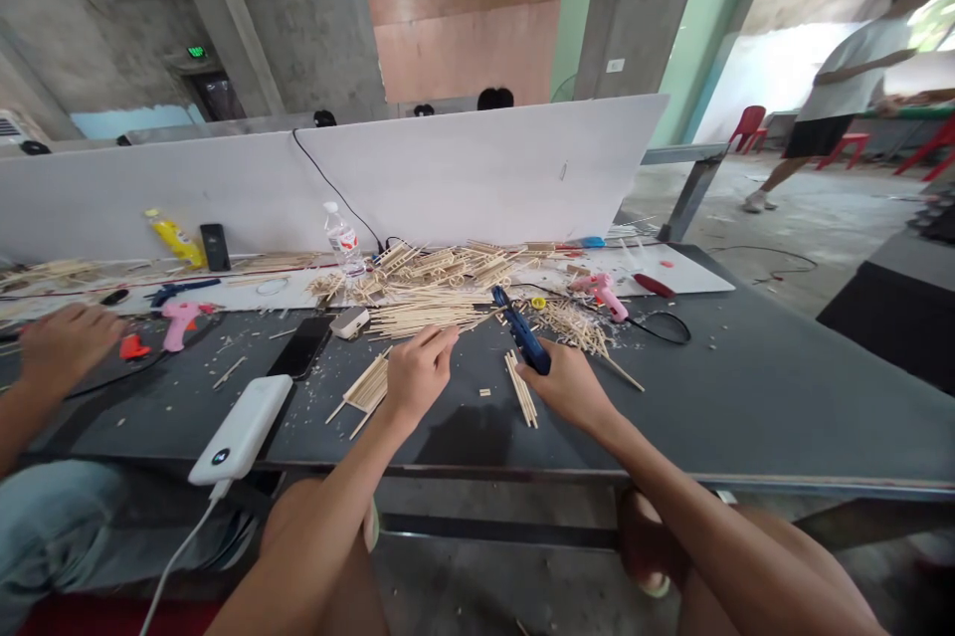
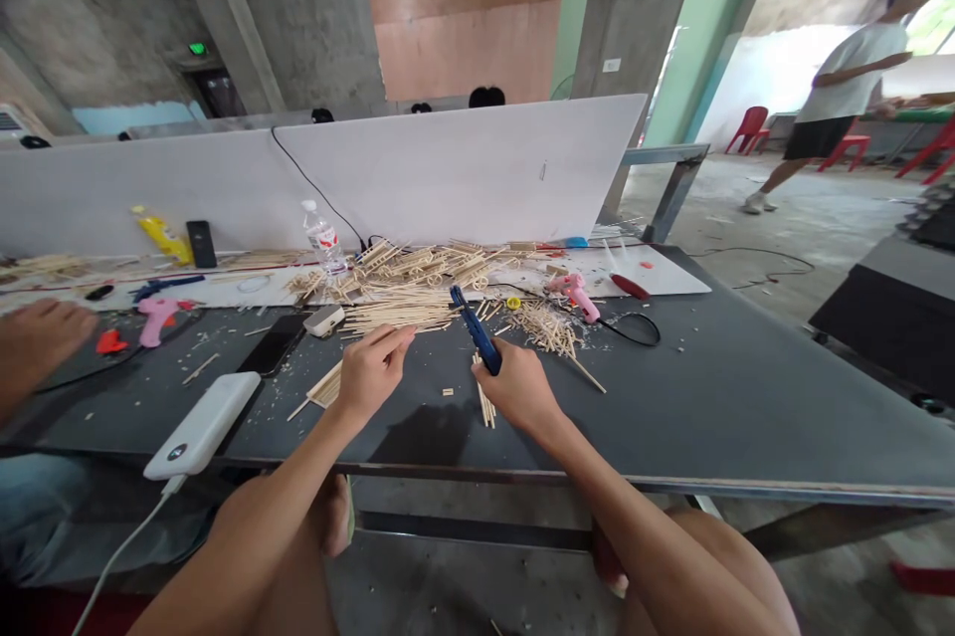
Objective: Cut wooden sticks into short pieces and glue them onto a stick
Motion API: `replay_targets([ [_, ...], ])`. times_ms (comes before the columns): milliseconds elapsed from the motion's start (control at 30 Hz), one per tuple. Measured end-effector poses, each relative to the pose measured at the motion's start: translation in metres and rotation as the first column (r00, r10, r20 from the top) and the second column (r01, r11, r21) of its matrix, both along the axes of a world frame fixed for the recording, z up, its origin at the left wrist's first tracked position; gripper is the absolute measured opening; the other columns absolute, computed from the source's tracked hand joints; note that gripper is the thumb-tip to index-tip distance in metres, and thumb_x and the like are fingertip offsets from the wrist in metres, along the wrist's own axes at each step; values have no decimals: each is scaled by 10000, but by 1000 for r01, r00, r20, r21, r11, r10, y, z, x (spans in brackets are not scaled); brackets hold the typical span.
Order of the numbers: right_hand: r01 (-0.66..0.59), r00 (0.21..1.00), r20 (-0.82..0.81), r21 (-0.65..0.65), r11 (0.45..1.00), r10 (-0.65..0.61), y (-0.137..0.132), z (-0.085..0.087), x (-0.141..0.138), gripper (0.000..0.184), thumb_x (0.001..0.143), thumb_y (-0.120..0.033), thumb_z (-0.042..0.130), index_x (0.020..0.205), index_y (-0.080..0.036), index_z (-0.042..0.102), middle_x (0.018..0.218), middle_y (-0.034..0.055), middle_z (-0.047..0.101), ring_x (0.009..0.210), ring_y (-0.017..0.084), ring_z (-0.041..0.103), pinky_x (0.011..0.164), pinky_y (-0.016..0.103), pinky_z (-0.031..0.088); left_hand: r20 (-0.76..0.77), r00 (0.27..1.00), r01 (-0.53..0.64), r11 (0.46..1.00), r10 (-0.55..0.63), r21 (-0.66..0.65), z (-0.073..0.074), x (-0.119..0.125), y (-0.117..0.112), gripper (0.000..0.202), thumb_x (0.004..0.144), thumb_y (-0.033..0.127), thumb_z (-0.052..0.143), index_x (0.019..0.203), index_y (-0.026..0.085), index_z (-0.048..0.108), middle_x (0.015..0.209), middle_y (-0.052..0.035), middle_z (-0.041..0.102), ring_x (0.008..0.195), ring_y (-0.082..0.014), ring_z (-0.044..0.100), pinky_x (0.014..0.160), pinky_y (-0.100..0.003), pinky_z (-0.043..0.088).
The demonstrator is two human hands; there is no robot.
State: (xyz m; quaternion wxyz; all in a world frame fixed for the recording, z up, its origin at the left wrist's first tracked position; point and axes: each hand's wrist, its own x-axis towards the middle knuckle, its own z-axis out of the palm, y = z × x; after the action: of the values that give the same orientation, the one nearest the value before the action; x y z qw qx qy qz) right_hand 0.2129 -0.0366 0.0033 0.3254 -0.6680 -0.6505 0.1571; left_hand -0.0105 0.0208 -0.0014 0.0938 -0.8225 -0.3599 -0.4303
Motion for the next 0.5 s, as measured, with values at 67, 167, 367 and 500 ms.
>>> replay_targets([
  [67,-5,1000,7,6,1000,5,0,-1,0,141,787,-318,550,790,-196,621,656,15,633,582,159,537,553,242,313,-10,1000,-10,1000,11,11,1,0,0,247,929,167,496,1052,203,707,872,-45,718,742,-133,662,644,-210,459],
  [167,-4,1000,15,16,1000,4,-1,-1,0,140,790,-321,545,765,-196,602,629,9,610,555,149,501,541,241,297,-23,1000,-21,999,21,29,0,1,1,242,923,159,502,1042,202,708,867,-39,718,745,-136,664,640,-213,455],
  [367,13,1000,8,-1,1000,-13,0,-2,0,138,785,-320,560,789,-200,627,611,5,607,562,154,518,549,239,310,-37,999,-17,999,18,32,-3,0,1,249,920,148,498,1038,217,707,913,-37,728,784,-140,679,660,-210,467],
  [500,32,999,11,-9,999,-32,1,-4,-1,155,790,-320,563,826,-201,657,629,15,629,589,166,552,559,244,312,-29,1000,-2,1000,3,27,-5,0,2,250,923,149,492,1025,220,709,934,-46,731,827,-148,686,709,-218,491],
])
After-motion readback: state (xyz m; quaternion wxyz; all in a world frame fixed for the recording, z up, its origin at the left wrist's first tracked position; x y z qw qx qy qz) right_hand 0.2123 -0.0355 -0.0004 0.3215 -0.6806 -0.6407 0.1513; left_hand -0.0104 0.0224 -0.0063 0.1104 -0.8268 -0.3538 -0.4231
